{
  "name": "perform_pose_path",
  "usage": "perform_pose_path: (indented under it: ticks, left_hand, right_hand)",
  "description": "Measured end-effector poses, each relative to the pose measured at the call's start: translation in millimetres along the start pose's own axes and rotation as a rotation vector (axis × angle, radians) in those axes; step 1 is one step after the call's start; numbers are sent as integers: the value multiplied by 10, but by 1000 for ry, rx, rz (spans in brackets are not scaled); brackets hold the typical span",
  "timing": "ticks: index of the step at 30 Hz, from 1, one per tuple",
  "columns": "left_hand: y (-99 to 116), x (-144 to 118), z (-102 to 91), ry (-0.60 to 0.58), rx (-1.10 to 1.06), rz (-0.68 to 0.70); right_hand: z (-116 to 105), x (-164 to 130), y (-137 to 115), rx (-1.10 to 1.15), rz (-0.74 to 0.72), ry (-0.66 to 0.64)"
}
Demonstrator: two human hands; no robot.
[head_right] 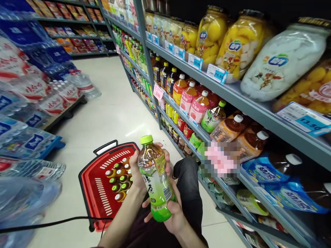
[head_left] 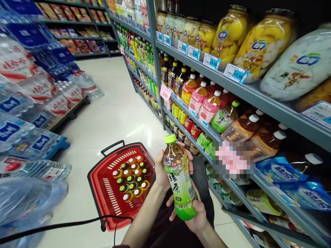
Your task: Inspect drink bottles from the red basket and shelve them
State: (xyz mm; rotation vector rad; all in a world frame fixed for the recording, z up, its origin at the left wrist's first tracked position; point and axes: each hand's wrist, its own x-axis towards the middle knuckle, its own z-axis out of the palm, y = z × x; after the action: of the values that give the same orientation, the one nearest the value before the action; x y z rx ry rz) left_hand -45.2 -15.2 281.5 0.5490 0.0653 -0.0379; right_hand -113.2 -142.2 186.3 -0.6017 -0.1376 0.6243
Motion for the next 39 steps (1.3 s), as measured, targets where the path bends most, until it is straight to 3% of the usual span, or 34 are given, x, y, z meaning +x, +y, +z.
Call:
perform_pose_path:
  ticks: [4,10,14,19,24,30,34,39]
  left_hand:
    - [-46,100,60,95,125,37]
    - [-195,233,87,181,323,-9]
    - [-297,285,145,153,368,-25]
    - [-415,326,144,27,448,40]
    - [-466,312,40,44,622,81]
    - [-427,301,-109,132,579,97]
    - [-420,317,-169,124,378,67]
    - [-429,351,-129,93,171,-44]
  right_hand:
    - [-38,27,3,-5,-55,74]
    - [-8,29,-129,-320,-171,255]
    - [11,6,-147,-367,-227,351]
    - [35,-2,-139,-450,-371,488]
    - [37,59,-94,-652,-502,623]
    - [44,63,-61,-591,-406,573]
    - [20,-5,-65,-430,-253,454]
    - [-2,-59,-26,-275,-218,392]
